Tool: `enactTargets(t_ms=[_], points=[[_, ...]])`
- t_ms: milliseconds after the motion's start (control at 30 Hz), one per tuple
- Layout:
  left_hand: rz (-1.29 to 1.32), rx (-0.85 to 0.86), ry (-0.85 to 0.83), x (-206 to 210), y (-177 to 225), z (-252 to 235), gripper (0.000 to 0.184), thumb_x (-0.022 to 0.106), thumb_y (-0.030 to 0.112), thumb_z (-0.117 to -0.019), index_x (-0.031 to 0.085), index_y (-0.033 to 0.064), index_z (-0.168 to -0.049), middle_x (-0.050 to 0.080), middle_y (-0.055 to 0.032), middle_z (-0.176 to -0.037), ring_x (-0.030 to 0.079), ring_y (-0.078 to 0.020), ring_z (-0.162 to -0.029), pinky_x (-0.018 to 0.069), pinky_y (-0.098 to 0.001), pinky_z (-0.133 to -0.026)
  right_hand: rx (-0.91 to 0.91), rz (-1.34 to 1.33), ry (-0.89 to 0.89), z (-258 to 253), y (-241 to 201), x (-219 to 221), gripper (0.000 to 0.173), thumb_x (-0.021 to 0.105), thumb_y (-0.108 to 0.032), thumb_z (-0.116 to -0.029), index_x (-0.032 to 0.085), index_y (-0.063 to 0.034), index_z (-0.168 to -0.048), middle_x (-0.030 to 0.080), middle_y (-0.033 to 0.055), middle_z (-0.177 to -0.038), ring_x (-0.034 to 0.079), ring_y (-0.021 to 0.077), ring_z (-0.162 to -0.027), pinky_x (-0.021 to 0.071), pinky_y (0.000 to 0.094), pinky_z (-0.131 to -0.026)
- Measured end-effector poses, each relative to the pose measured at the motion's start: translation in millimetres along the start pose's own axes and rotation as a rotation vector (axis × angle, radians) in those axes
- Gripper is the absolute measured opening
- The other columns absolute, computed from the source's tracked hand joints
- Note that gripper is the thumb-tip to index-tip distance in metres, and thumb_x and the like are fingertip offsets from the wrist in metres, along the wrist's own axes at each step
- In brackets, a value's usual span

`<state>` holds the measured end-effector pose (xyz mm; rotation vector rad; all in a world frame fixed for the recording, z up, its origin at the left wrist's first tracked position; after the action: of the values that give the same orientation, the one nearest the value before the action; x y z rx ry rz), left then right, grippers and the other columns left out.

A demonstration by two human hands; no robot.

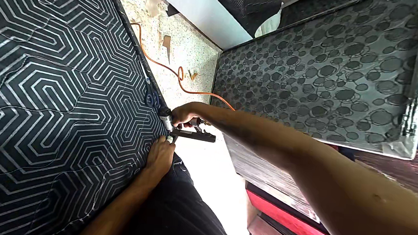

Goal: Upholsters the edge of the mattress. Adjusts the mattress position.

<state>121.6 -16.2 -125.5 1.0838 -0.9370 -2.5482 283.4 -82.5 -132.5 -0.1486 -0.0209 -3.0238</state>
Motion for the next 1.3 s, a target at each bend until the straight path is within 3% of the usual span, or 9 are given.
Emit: enactTargets(t_ms=[367, 467, 567, 700, 833, 1000, 1100, 1200, 1300], points=[[0.009, 0.023, -0.002, -4.3, 0.9, 3.5, 0.021, 0.057, 0.020, -0.0937, 0.074, 0.0143, -0.105, 0.071, -0.0068, -0.104, 0.061, -0.0286, -0.116, 0.0502, -0.0460, -0.100, -0.052, -0.148, 0.056, 16.1, 16.0, 6.7, 0.026, 0.057, -0.030, -0.1034, 0.059, -0.0059, -0.113, 0.066, 0.0093, -0.081, 0.060, 0.0176, -0.056, 0.0534, 0.0367, -0.054], [0.193, 0.011, -0.046, -16.6, -1.8, 7.9, 0.026, 0.062, 0.034, -0.0941, 0.072, 0.0147, -0.107, 0.071, -0.0052, -0.107, 0.062, -0.0262, -0.116, 0.0509, -0.0473, -0.101, -0.141, -0.355, 0.234, 58.0, 47.1, 17.9, 0.032, 0.054, -0.031, -0.1058, 0.055, -0.0035, -0.122, 0.063, 0.0119, -0.079, 0.060, 0.0197, -0.054, 0.0556, 0.0382, -0.055], [0.483, -0.043, -0.031, -37.9, -12.9, 15.5, 0.032, 0.064, 0.040, -0.0988, 0.069, 0.0149, -0.119, 0.072, -0.0073, -0.104, 0.070, -0.0231, -0.097, 0.0578, -0.0505, -0.090, -0.146, -0.669, 0.507, 84.1, 104.1, 47.3, 0.034, 0.055, -0.031, -0.1047, 0.053, -0.0038, -0.125, 0.063, 0.0132, -0.077, 0.062, 0.0220, -0.055, 0.0570, 0.0403, -0.057], [0.440, -0.106, 0.133, -79.7, -31.8, 52.9, 0.024, 0.064, 0.036, -0.1004, 0.070, 0.0182, -0.116, 0.073, -0.0029, -0.095, 0.071, -0.0180, -0.081, 0.0612, -0.0475, -0.078, -0.120, -0.993, 0.851, 63.6, 156.9, 119.5, 0.047, 0.058, -0.030, -0.1015, 0.047, -0.0107, -0.142, 0.069, 0.0164, -0.092, 0.069, 0.0282, -0.070, 0.0601, 0.0498, -0.067], [0.055, -0.131, 0.183, -100.4, -27.8, 139.3, 0.044, 0.065, 0.057, -0.0929, 0.073, 0.0214, -0.117, 0.072, -0.0052, -0.110, 0.067, -0.0260, -0.109, 0.0547, -0.0531, -0.096, -0.259, -1.217, 1.035, 6.9, 164.5, 184.3, 0.058, 0.068, -0.018, -0.0920, 0.048, -0.0143, -0.146, 0.069, 0.0171, -0.109, 0.070, 0.0297, -0.085, 0.0595, 0.0534, -0.074], [-0.315, -0.203, 0.335, -74.8, -17.3, 254.4, 0.071, 0.083, 0.065, -0.0679, 0.070, 0.0259, -0.125, 0.066, -0.0150, -0.130, 0.055, -0.0428, -0.128, 0.0492, -0.0628, -0.098, -0.346, -1.758, 1.250, -73.8, 129.9, 214.7, 0.036, 0.069, -0.009, -0.0912, 0.057, 0.0040, -0.123, 0.069, 0.0176, -0.092, 0.069, 0.0262, -0.075, 0.0607, 0.0470, -0.070], [-0.402, -0.263, 0.371, -68.8, -25.1, 290.7, 0.063, 0.073, 0.070, -0.0778, 0.072, 0.0273, -0.124, 0.066, -0.0131, -0.130, 0.057, -0.0393, -0.125, 0.0508, -0.0594, -0.094, -0.294, -1.756, 1.179, -115.7, 90.6, 234.2, 0.045, 0.070, -0.014, -0.0931, 0.053, 0.0054, -0.130, 0.070, 0.0197, -0.100, 0.071, 0.0277, -0.086, 0.0604, 0.0490, -0.080], [-0.429, -0.247, 0.353, -68.0, -20.8, 294.2, 0.050, 0.068, 0.066, -0.0849, 0.078, 0.0232, -0.109, 0.069, -0.0106, -0.123, 0.060, -0.0371, -0.120, 0.0523, -0.0571, -0.093, -0.207, -1.328, 0.852, -132.3, 46.8, 272.0, 0.067, 0.067, -0.033, -0.0965, 0.043, 0.0027, -0.148, 0.066, 0.0263, -0.125, 0.066, 0.0376, -0.113, 0.0527, 0.0578, -0.098], [-0.483, -0.239, 0.304, -60.3, -13.9, 296.6, 0.061, 0.068, 0.075, -0.0790, 0.077, 0.0236, -0.110, 0.069, -0.0094, -0.125, 0.060, -0.0364, -0.121, 0.0533, -0.0559, -0.092, -0.336, -0.892, 0.446, -152.7, 0.0, 309.6, 0.055, 0.065, -0.035, -0.0952, 0.055, 0.0019, -0.134, 0.069, 0.0221, -0.114, 0.070, 0.0340, -0.101, 0.0562, 0.0560, -0.091]])
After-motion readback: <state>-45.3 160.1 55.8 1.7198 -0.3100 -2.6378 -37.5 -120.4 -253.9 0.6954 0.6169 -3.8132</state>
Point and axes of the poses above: each hand's wrist, its own z-axis away from the middle knuckle, its own x-axis out of the palm, y = z × x, the point moved 6 cm from there along -z, towards the middle knuckle
